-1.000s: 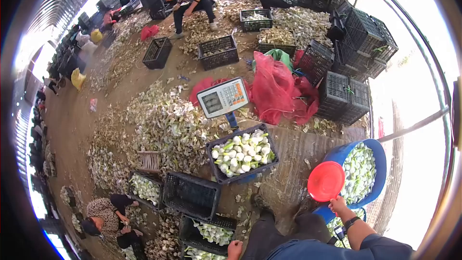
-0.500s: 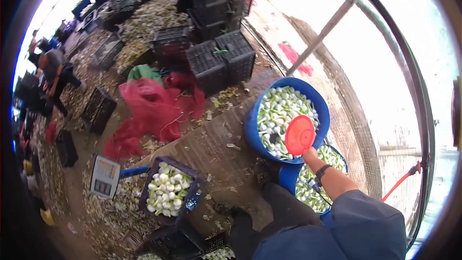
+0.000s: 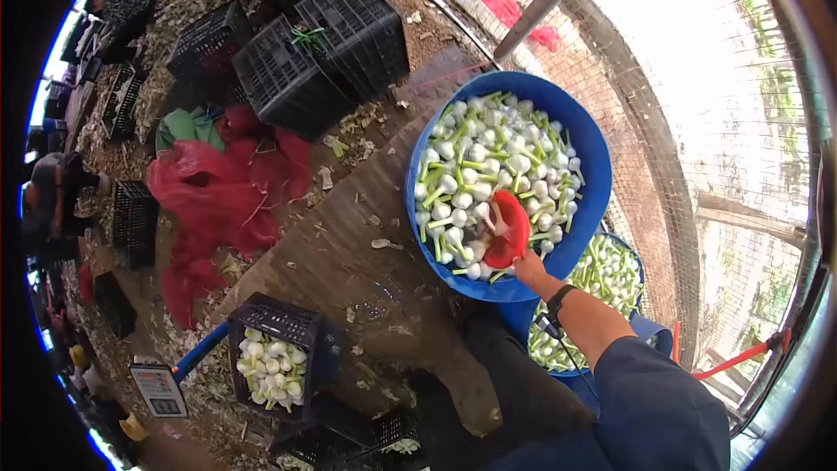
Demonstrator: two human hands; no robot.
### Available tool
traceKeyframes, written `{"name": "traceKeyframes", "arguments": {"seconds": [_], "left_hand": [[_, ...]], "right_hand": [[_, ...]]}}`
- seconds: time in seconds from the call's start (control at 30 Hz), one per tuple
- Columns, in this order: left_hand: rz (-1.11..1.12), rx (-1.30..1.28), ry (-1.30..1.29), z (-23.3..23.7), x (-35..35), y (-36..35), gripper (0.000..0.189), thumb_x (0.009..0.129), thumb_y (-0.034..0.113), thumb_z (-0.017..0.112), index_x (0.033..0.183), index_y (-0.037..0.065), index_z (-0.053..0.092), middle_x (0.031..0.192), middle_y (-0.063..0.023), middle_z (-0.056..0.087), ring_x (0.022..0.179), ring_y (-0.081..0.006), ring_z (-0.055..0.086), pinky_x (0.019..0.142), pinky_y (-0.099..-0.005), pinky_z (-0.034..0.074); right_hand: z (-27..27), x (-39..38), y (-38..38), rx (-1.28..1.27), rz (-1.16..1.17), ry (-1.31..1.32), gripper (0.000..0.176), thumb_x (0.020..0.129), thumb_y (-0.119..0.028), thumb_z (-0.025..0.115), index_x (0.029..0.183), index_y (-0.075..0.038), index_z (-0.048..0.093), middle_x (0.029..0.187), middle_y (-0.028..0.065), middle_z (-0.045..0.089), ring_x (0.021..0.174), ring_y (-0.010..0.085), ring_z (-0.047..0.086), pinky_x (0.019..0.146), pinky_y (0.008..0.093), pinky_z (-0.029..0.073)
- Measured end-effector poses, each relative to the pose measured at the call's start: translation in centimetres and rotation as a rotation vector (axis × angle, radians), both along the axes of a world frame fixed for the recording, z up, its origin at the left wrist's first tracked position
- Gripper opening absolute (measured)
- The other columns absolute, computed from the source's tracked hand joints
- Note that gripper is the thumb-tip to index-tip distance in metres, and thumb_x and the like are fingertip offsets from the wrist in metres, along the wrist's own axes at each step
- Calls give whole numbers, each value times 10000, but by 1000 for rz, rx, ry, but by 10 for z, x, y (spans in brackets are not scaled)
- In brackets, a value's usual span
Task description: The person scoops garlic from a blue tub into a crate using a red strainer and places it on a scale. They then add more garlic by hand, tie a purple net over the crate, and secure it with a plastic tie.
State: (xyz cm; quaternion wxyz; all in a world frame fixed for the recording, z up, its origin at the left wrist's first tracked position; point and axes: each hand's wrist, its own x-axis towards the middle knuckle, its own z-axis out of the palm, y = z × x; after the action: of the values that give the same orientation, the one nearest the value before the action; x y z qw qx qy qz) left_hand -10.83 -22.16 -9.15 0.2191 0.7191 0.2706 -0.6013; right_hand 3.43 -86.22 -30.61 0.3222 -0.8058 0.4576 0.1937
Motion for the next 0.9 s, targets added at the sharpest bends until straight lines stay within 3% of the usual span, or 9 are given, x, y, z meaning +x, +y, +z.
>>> {"name": "traceKeyframes", "arguments": {"seconds": [0.03, 0.1, 0.13, 0.27, 0.5, 0.63, 0.8, 0.9], "left_hand": [[-8, 14, 11, -1, -3, 2, 485, 1000, 409, 408, 1325, 73, 537, 1208, -141, 610, 1073, -293, 571, 920, -398, 446], [-26, 41, 37, 3, -7, 4, 490, 1001, 411, 400, 1327, 72, 533, 1213, -143, 607, 1078, -293, 568, 924, -397, 443], [-35, 49, 49, 5, -9, 6, 492, 1001, 412, 396, 1329, 71, 532, 1216, -143, 605, 1080, -293, 566, 927, -397, 441], [-57, 61, 65, 7, -15, 4, 502, 1003, 417, 381, 1335, 68, 525, 1226, -146, 598, 1091, -293, 559, 935, -395, 435], [-77, 55, 45, 6, -11, -8, 519, 1007, 425, 355, 1345, 63, 513, 1244, -151, 586, 1109, -293, 546, 949, -391, 424], [-101, 48, 54, 16, -12, 3, 529, 1009, 429, 340, 1350, 60, 507, 1255, -153, 578, 1119, -294, 539, 958, -389, 417], [-86, -2, 48, 20, -22, -6, 542, 1012, 435, 322, 1357, 57, 498, 1268, -156, 570, 1132, -294, 530, 968, -386, 410], [9, 59, 12, 56, -55, 8, 550, 1013, 438, 310, 1362, 54, 493, 1276, -158, 564, 1139, -294, 525, 974, -384, 405]], "right_hand": [[5, 10, 0, 15, -4, 6, 227, 938, -181, 473, 1022, -21, 610, 821, 170, 693, 668, 270, 684, 566, 423, 538], [21, 32, -5, 512, -466, -78, 206, 967, -222, 483, 926, -51, 589, 704, 91, 628, 478, 169, 557, 420, 332, 441], [22, 34, -6, 587, -549, -126, 227, 983, -276, 497, 880, -82, 556, 639, 26, 542, 420, 92, 426, 370, 256, 334], [38, 31, -32, 784, -559, -186, 237, 985, -313, 514, 909, -93, 563, 659, 26, 567, 421, 93, 436, 374, 254, 338], [59, 47, -48, 848, -567, -123, 295, 983, -357, 528, 853, -94, 563, 654, 19, 573, 422, 90, 435, 372, 252, 336], [83, 35, -49, 917, -544, -223, 301, 981, -355, 532, 825, -99, 555, 649, 13, 571, 423, 81, 433, 374, 240, 333], [137, 24, -46, 791, -490, -257, 246, 981, -324, 534, 965, -85, 589, 668, 21, 604, 443, 69, 466, 385, 219, 355], [146, 18, -46, 745, -428, -354, 248, 957, -312, 570, 935, -69, 614, 646, 17, 595, 450, 67, 477, 391, 214, 364]]}}
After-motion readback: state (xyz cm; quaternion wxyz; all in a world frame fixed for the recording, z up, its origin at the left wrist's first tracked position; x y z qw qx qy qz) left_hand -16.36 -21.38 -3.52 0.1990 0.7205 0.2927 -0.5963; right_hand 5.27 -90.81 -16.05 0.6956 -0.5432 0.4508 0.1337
